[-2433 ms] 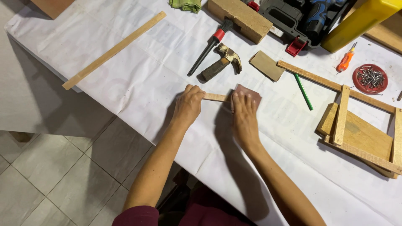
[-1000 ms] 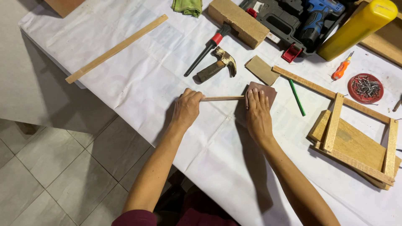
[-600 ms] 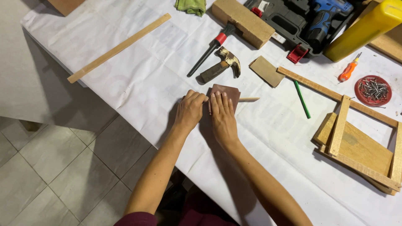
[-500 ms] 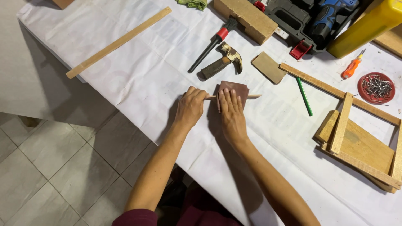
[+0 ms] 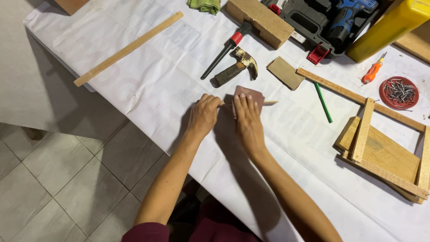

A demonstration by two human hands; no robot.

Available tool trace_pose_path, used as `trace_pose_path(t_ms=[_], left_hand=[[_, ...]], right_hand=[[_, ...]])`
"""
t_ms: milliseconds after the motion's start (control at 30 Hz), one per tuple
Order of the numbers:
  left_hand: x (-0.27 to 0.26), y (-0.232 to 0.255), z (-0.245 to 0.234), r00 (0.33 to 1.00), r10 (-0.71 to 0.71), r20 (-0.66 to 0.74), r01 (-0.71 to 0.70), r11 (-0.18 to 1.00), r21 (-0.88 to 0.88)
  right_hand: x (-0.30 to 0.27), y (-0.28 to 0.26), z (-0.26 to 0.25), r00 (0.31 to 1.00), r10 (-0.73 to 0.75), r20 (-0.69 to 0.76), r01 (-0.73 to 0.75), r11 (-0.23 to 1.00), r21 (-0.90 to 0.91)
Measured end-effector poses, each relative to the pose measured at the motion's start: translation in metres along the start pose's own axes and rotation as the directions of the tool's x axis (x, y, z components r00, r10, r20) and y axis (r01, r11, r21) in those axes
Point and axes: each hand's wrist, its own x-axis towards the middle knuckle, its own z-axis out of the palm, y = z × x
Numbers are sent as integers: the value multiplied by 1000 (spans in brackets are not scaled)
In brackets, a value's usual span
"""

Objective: The person sands thin wooden strips with a sanding block, working along the length of each strip, then sets the strips aside. The person then uses a hammer to drive nails into a small wooden frame on the table, holding the frame steady with the other hand.

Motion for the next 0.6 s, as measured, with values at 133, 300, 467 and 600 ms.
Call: trace_pose_path(t_ms=[133, 300, 467, 600], left_hand=[[-2, -2, 2, 1000, 19, -13, -19, 1000, -3], [3, 0, -3, 1000, 23, -1, -23, 1000, 6], [3, 0, -1, 1000, 6, 21, -6, 1000, 11], [-2, -3, 2, 1000, 2, 25, -3, 1000, 20]], right_hand=[[0, -16, 24, 999, 20, 26, -20, 1000, 9], [-10, 25, 4, 997, 26, 73, -18, 995, -103], [-25, 97, -20, 989, 118, 94, -95, 971, -219], [-24, 97, -41, 976, 196, 94, -175, 964, -198]])
